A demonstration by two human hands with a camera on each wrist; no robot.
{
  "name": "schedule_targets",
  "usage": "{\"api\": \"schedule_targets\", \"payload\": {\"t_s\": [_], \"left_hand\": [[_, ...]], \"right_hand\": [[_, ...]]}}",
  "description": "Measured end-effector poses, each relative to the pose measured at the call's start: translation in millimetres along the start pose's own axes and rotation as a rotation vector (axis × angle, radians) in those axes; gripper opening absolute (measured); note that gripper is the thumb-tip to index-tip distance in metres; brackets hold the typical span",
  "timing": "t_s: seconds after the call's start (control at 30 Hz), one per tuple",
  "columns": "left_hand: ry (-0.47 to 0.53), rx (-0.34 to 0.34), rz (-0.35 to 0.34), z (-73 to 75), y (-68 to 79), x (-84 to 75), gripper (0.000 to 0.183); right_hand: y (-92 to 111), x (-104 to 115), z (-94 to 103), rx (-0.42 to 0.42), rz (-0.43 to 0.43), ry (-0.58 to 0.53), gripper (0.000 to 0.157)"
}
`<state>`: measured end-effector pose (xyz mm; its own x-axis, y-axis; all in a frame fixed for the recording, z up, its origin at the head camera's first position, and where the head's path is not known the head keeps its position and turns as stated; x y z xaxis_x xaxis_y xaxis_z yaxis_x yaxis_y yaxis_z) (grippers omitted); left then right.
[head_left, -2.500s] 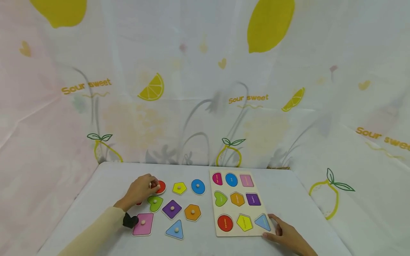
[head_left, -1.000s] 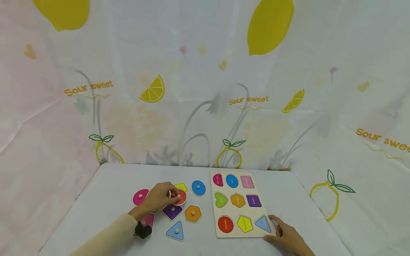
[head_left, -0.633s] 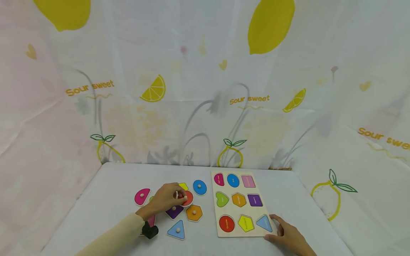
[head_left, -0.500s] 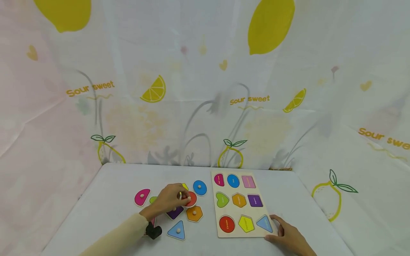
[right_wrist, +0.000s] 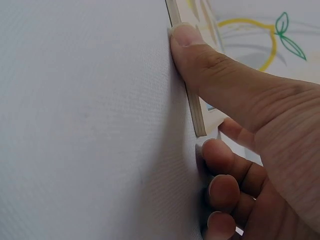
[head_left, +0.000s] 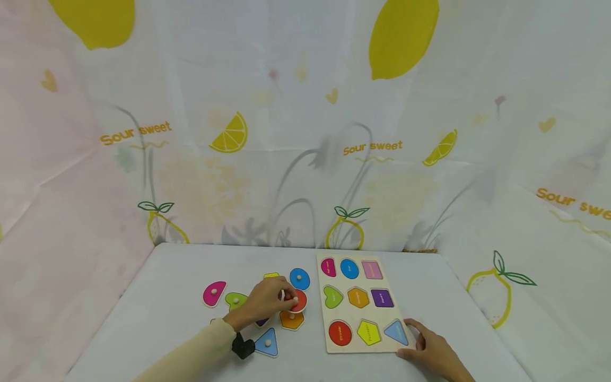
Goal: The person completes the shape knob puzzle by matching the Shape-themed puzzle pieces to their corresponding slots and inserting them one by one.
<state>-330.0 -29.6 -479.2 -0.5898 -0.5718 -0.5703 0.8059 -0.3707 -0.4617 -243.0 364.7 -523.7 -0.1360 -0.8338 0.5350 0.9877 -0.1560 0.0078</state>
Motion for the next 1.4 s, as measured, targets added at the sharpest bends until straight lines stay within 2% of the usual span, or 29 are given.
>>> {"api": "schedule_targets", "payload": {"t_s": [0.2, 0.4, 0.7, 0.93, 1.33, 1.4], "left_hand": [[0.028, 0.006, -0.017, -10.1, -2.4, -11.1, 0.008], [0.05, 0.04, -0.031, -23.2, -2.9, -18.6, 0.008], [0.015, 0.045, -0.083, -36.1, -8.3, -36.3, 0.01], [0.045, 0.125, -0.012, -50.4, -7.3, -42.8, 0.012], [0.043, 0.158, -0.051, -69.7, -8.1, -61.2, 0.012], [0.04, 0.166, -0.075, -73.5, -8.8, -63.7, 0.011]], "right_hand": [[-1, -1, -0.6, 0.003, 0.011, 0.002, 0.083], [-2, -2, -1.4, 0.012, -0.018, 0.011, 0.085], [-2, -3, 1.1, -0.001, -0.012, 0.012, 0.087], [-3, -5, -4.0, 0.01, -0.037, 0.007, 0.091], [-3, -6, -3.5, 0.004, -0.039, 0.018, 0.091], [-2, -6, -2.6, 0.0, -0.033, 0.016, 0.091]]}}
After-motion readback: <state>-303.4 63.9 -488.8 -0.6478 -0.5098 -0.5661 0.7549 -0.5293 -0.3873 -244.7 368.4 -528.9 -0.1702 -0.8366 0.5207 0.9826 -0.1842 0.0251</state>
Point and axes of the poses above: each hand's wrist, its own y-axis away from the middle knuckle, its own z-axis out of the back of the hand, x = y × z, the point moved 8 cm from there along -y, towards the middle knuckle, and after that the axes turned 10 degrees about -x, right-handed, at the moved point
